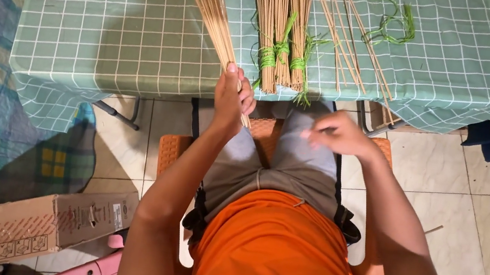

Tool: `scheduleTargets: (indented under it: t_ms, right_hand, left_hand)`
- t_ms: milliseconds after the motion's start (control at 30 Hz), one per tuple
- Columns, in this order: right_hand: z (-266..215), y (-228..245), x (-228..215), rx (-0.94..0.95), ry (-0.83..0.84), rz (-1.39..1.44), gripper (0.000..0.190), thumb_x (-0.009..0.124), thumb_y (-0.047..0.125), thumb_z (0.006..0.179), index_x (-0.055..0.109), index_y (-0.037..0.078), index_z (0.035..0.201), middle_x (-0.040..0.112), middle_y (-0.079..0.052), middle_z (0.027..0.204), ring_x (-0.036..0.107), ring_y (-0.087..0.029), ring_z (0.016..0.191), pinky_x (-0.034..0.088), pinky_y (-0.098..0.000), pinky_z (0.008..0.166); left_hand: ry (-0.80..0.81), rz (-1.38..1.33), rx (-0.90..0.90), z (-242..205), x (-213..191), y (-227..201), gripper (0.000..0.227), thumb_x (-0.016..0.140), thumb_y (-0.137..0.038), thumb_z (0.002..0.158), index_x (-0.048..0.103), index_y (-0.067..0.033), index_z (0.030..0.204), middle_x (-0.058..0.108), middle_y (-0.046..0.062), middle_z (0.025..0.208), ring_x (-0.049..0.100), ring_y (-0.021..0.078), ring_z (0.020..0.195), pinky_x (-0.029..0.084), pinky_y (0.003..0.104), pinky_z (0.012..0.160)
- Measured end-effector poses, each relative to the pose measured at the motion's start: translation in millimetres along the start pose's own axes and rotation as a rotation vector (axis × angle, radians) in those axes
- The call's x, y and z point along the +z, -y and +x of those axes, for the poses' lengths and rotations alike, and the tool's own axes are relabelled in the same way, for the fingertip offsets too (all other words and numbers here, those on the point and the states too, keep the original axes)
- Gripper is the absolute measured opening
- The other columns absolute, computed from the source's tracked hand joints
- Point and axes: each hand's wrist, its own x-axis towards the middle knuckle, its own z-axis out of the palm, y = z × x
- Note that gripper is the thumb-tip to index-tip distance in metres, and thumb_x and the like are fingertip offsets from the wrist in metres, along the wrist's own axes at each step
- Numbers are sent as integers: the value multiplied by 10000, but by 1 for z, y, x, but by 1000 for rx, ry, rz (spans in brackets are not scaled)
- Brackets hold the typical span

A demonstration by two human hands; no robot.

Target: The person is sitting at a table and manually assembling brooms by gathering bundles of thin wooden sticks and tying them securely with green twine.

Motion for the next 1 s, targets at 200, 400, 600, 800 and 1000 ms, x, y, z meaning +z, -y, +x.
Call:
scheduleTargets:
  t_ms: [200, 400, 600, 800, 1000]
  right_hand:
    - [0, -33, -40, -53, -674, -1276, 470, 828, 382, 894, 751, 107, 1267, 608, -55, 1110, 572, -287, 998, 420, -411, 756]
    - [-21, -82, -46, 267, -559, -1329, 381, 861, 316, 810, 795, 177, 1159, 658, -20, 1004, 574, -288, 1039, 379, -458, 873]
    - [-22, -96, -46, 264, -612, -1208, 465, 885, 138, 742, 791, 108, 1197, 714, -82, 1000, 659, -307, 962, 491, -434, 824]
    - [-28, -119, -50, 174, -659, -1207, 188, 836, 45, 781, 825, 132, 948, 736, -29, 839, 696, -255, 832, 542, -347, 806]
    - [-17, -78, -47, -130, -863, -1148, 179, 790, -91, 756, 774, 42, 876, 671, -54, 817, 672, -254, 807, 568, -308, 779]
  left_hand:
    - [-13, 17, 2, -4, 10, -4, 360, 363, -459, 1094, 445, -139, 949, 262, -46, 563, 300, 107, 341, 316, 235, 284]
    - [-6, -1, -29, -1, 1, 2, 358, 353, -455, 1099, 445, -141, 953, 253, -43, 555, 292, 118, 333, 316, 250, 280]
    - [2, 50, -43, -3, 3, 2, 375, 360, -501, 1087, 438, -159, 955, 262, -43, 571, 304, 113, 354, 328, 243, 300]
    - [-9, 87, -65, -4, 5, 8, 389, 362, -514, 1085, 443, -158, 951, 274, -56, 578, 311, 97, 360, 333, 230, 303]
    - [11, 93, -84, -7, 8, 7, 385, 345, -505, 1092, 434, -155, 957, 263, -50, 581, 310, 93, 359, 333, 231, 303]
